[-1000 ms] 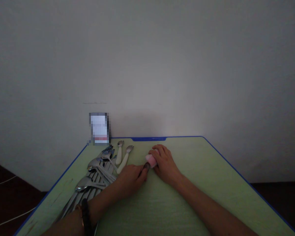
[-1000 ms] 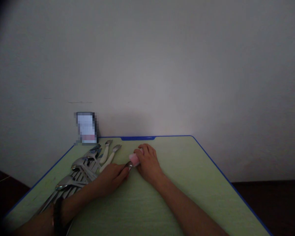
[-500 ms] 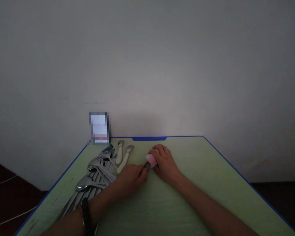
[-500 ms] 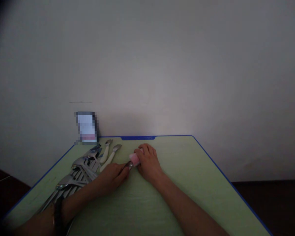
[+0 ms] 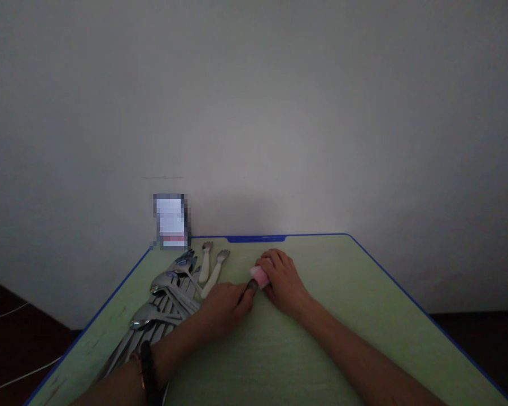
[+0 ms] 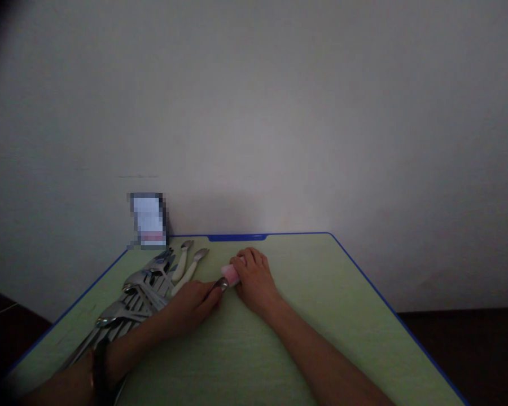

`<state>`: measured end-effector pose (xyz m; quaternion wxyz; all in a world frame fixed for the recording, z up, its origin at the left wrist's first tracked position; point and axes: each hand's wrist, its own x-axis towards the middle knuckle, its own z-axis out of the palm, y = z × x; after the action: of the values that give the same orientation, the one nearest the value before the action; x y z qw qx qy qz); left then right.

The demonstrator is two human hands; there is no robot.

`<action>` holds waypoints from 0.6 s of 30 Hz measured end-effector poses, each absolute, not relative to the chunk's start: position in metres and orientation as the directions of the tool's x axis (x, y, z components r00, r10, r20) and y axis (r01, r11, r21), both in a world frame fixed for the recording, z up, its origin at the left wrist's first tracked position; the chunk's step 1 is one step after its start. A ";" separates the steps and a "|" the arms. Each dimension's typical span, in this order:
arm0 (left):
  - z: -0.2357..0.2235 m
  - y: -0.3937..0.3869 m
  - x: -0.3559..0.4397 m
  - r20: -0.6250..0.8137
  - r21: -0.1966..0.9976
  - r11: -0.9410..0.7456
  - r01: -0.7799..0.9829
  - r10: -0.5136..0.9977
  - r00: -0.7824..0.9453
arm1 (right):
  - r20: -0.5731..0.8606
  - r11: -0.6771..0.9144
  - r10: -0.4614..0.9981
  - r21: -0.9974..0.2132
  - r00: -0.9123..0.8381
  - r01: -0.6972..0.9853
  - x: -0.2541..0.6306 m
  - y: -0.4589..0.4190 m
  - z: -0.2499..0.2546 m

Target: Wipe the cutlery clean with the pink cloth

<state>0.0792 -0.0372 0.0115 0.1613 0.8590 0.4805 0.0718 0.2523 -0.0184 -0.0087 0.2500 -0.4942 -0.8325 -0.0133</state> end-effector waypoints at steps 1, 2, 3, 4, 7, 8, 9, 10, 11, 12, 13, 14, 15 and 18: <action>0.011 -0.037 0.079 -0.030 0.344 -0.487 0.803 0.849 0.528 | 0.429 0.516 0.812 -0.213 -0.395 0.830 0.252 -0.018 -0.008; 0.011 -0.037 0.079 -0.024 0.347 -0.491 0.799 0.847 0.531 | 0.428 0.522 0.808 -0.198 -0.406 0.830 0.252 -0.019 -0.008; 0.011 -0.038 0.079 -0.016 0.353 -0.497 0.793 0.844 0.536 | 0.427 0.529 0.802 -0.181 -0.418 0.829 0.252 -0.019 -0.008; 0.011 -0.038 0.079 -0.011 0.360 -0.502 0.786 0.840 0.542 | 0.429 0.537 0.794 -0.162 -0.431 0.828 0.251 -0.019 -0.008; 0.013 -0.039 0.079 -0.012 0.368 -0.509 0.779 0.835 0.551 | 0.450 0.557 0.765 -0.102 -0.461 0.824 0.250 -0.019 -0.007; 0.013 -0.039 0.079 -0.016 0.362 -0.507 0.782 0.836 0.549 | 0.459 0.562 0.755 -0.085 -0.468 0.823 0.250 -0.019 -0.007; 0.014 -0.039 0.080 -0.020 0.355 -0.505 0.787 0.837 0.546 | 0.467 0.564 0.748 -0.073 -0.472 0.822 0.249 -0.019 -0.007; 0.014 -0.039 0.080 -0.023 0.350 -0.503 0.790 0.838 0.544 | 0.472 0.565 0.743 -0.063 -0.474 0.822 0.249 -0.019 -0.007; 0.014 -0.039 0.080 -0.024 0.347 -0.503 0.791 0.839 0.544 | 0.474 0.564 0.742 -0.058 -0.474 0.824 0.249 -0.019 -0.007; 0.015 -0.038 0.080 -0.026 0.348 -0.503 0.791 0.838 0.545 | 0.474 0.561 0.743 -0.055 -0.473 0.826 0.249 -0.019 -0.007; 0.015 -0.038 0.081 -0.028 0.349 -0.501 0.792 0.839 0.544 | 0.472 0.558 0.745 -0.055 -0.471 0.828 0.248 -0.019 -0.007; 0.015 -0.038 0.081 -0.032 0.351 -0.499 0.793 0.840 0.542 | 0.471 0.555 0.748 -0.056 -0.468 0.830 0.248 -0.019 -0.008; 0.014 -0.038 0.081 -0.035 0.350 -0.495 0.795 0.841 0.539 | 0.469 0.552 0.750 -0.057 -0.466 0.832 0.248 -0.019 -0.008; 0.013 -0.038 0.080 -0.030 0.339 -0.497 0.798 0.842 0.538 | 0.463 0.539 0.762 -0.065 -0.453 0.840 0.248 -0.020 -0.008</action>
<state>0.0803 -0.0379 0.0125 0.1583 0.8625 0.4756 0.0697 0.2477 -0.0198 -0.0079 0.2247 -0.4724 -0.8478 -0.0866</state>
